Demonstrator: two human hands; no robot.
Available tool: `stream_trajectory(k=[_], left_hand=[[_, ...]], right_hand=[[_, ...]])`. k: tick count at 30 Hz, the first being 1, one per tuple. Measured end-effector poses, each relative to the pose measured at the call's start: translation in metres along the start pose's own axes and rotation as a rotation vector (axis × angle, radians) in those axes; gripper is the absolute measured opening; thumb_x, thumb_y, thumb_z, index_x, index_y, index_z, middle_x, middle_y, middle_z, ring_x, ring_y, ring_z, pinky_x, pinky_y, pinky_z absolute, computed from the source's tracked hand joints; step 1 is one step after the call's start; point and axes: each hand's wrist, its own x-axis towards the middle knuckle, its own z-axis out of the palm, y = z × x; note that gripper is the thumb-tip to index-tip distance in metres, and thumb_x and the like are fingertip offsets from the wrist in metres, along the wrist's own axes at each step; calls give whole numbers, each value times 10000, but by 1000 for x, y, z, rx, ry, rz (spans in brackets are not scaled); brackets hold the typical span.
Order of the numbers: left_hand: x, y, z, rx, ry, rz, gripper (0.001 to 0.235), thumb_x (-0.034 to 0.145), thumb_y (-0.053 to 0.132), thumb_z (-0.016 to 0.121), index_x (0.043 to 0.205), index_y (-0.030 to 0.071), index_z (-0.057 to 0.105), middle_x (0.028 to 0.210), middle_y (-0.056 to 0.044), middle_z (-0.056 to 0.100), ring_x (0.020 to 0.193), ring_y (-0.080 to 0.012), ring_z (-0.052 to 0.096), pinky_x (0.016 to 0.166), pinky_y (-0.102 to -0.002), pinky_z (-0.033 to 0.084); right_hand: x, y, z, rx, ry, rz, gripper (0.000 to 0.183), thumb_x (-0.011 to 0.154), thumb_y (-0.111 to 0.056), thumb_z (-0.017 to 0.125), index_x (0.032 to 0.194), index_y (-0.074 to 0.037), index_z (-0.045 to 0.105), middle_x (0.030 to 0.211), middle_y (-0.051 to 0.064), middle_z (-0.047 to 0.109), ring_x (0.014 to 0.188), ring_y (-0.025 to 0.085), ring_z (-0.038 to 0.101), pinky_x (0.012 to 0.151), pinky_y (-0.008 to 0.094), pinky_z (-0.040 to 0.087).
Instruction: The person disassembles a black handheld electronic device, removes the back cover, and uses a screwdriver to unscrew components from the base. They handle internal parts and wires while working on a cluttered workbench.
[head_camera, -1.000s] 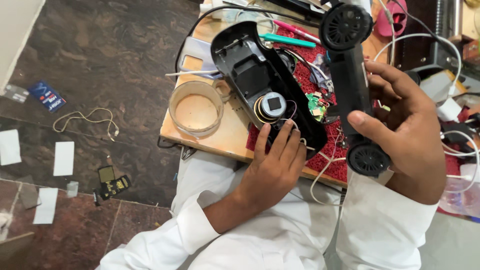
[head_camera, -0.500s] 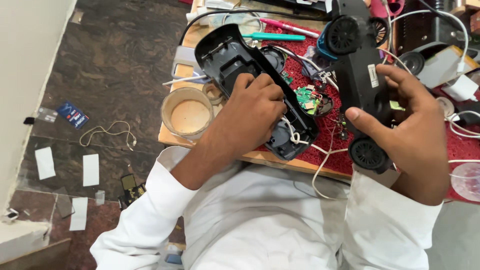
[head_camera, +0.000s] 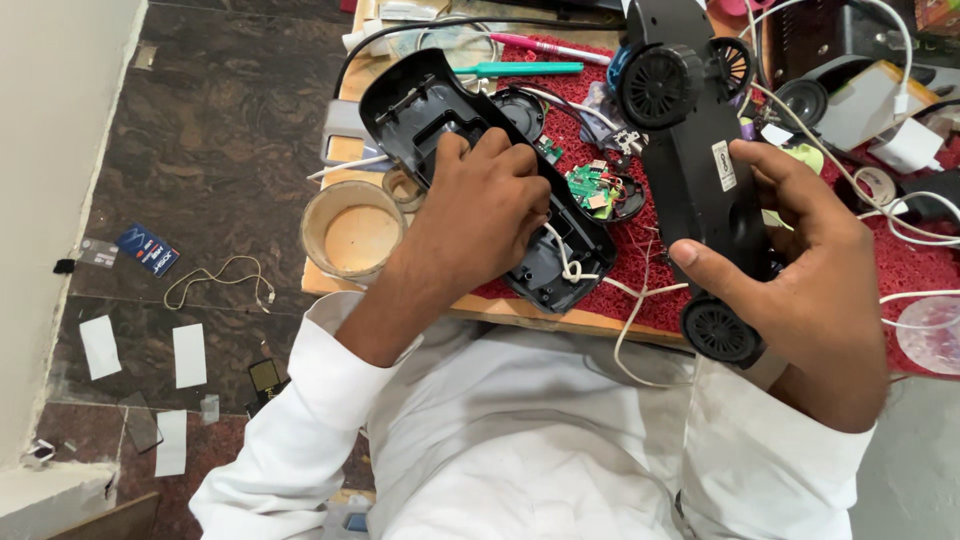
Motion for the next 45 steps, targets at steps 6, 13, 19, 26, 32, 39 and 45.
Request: stream_trajectory(k=[6, 13, 19, 26, 32, 39, 45], left_hand=[[7, 10, 2, 134, -37, -40, 49, 743, 144, 759, 771, 119, 727, 919, -41, 649, 1004, -262, 556, 834, -491, 361], [19, 16, 3, 230, -111, -161, 325, 606, 228, 822, 899, 105, 754, 942, -53, 666, 997, -267, 558, 818, -503, 356], [4, 7, -3, 117, -1, -177, 297, 740, 381, 856, 955, 196, 769, 1023, -1, 663, 1056, -246, 554, 866, -510, 343], [-3, 2, -3, 81, 34, -93, 254, 800, 356, 829, 1012, 218, 815, 1036, 27, 641, 1076, -217, 540, 895, -493, 330], [-1, -5, -2, 77, -65, -92, 259, 825, 394, 810, 917, 151, 826, 1051, -5, 636, 1119, -234, 505, 929, -510, 322], [0, -4, 0, -10, -83, -186, 252, 790, 379, 817, 953, 187, 834, 1068, -43, 597, 1116, -253, 484, 924, -534, 299], [7, -3, 2, 6, -126, -258, 304, 721, 403, 801, 916, 169, 806, 1045, -98, 546, 1118, -295, 452, 902, -551, 290]], right_hand=[[-2, -8, 2, -4, -4, -6, 745, 812, -107, 844, 1479, 10, 534, 1251, 126, 681, 1068, 162, 687, 869, 287, 582], [-6, -12, 5, 52, -23, 30, 745, 803, -110, 838, 1473, 5, 534, 1259, 122, 691, 1057, 159, 697, 858, 284, 584], [-10, -13, 4, 27, -16, 11, 751, 793, -96, 840, 1471, 9, 534, 1291, 121, 680, 1082, 169, 693, 865, 286, 586], [-10, -11, 2, 28, -15, 13, 756, 792, -91, 838, 1475, 7, 529, 1310, 125, 674, 1095, 174, 692, 865, 290, 591], [-11, -9, 0, 37, -8, 10, 749, 795, -82, 835, 1472, 12, 529, 1339, 129, 664, 1119, 181, 688, 887, 295, 585], [-11, -15, 1, 56, -9, 18, 741, 782, -75, 826, 1452, 14, 522, 1324, 127, 653, 1115, 184, 680, 879, 293, 582], [-14, -19, 2, 69, -23, 20, 755, 788, -77, 828, 1467, 16, 513, 1323, 130, 660, 1111, 186, 690, 881, 297, 585]])
